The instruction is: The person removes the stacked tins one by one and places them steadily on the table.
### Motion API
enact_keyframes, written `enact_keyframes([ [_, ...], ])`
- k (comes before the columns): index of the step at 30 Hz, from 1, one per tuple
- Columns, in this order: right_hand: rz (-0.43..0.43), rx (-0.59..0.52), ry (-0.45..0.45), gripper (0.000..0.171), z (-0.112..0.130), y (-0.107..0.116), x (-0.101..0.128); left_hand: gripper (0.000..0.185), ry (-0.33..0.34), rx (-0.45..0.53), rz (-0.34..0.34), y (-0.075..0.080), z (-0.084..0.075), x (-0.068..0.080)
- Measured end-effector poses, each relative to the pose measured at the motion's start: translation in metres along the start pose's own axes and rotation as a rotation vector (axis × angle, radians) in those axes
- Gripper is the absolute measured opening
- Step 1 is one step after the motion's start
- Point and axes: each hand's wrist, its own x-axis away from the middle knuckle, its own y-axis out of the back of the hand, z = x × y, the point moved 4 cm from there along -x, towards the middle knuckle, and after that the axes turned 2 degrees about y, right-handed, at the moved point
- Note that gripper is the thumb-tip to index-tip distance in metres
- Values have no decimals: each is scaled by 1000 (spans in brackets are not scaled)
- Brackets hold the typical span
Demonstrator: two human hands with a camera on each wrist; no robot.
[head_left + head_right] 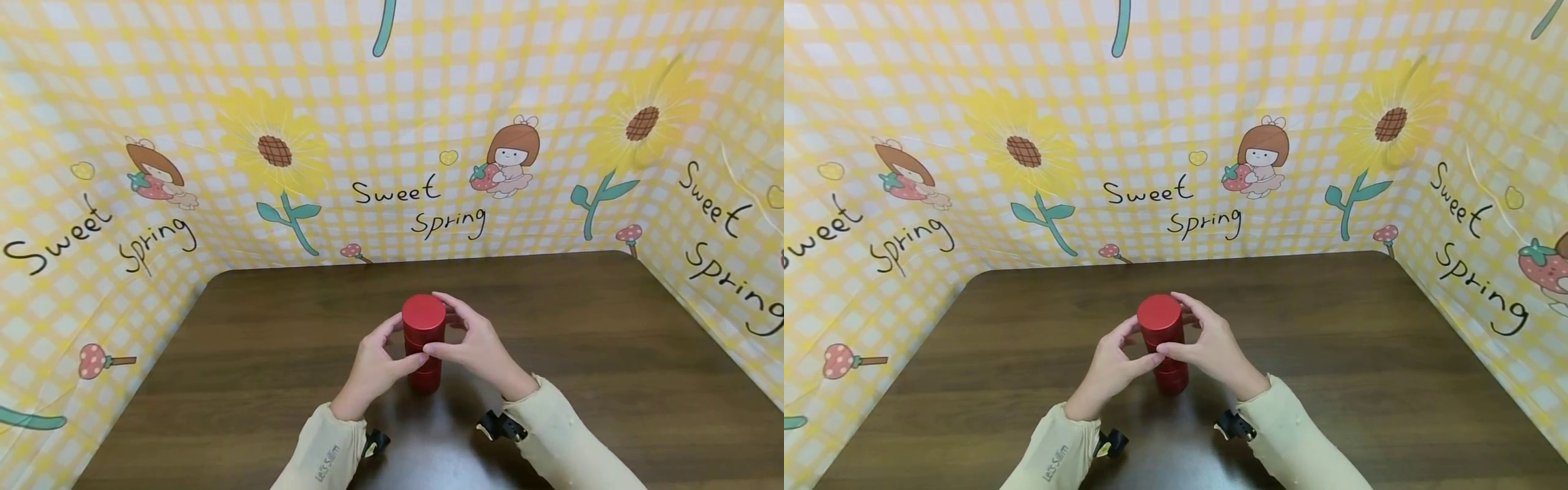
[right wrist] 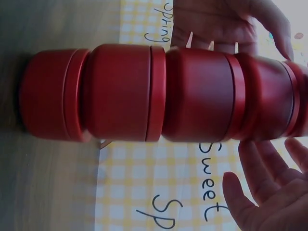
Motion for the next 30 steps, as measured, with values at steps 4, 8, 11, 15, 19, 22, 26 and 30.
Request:
enact_keyframes([
  [4,-1,10,6,70,1,-4,0,59,-13,9,-15,-5,0,0],
  [8,-4,10,6,70,3,-6,0,56,-16,7,-21,-7,-1,-1],
  [11,-3,9,0,71,5,-8,0,55,-10,9,-28,-7,-2,-1],
  [15,-3,1,-4,71,7,-10,-1,54,-5,12,-31,-7,-3,-1],
  [19,-10,-2,-5,71,7,-10,0,54,3,19,-31,-7,-4,-1],
  [22,-25,-3,-3,71,7,-9,0,53,23,37,-22,-9,-3,-1],
  [26,-45,-2,9,71,8,-8,-1,54,47,52,-12,-11,-1,-1],
  [30,-54,-1,15,71,8,-7,-3,55,55,49,-14,-10,0,-2],
])
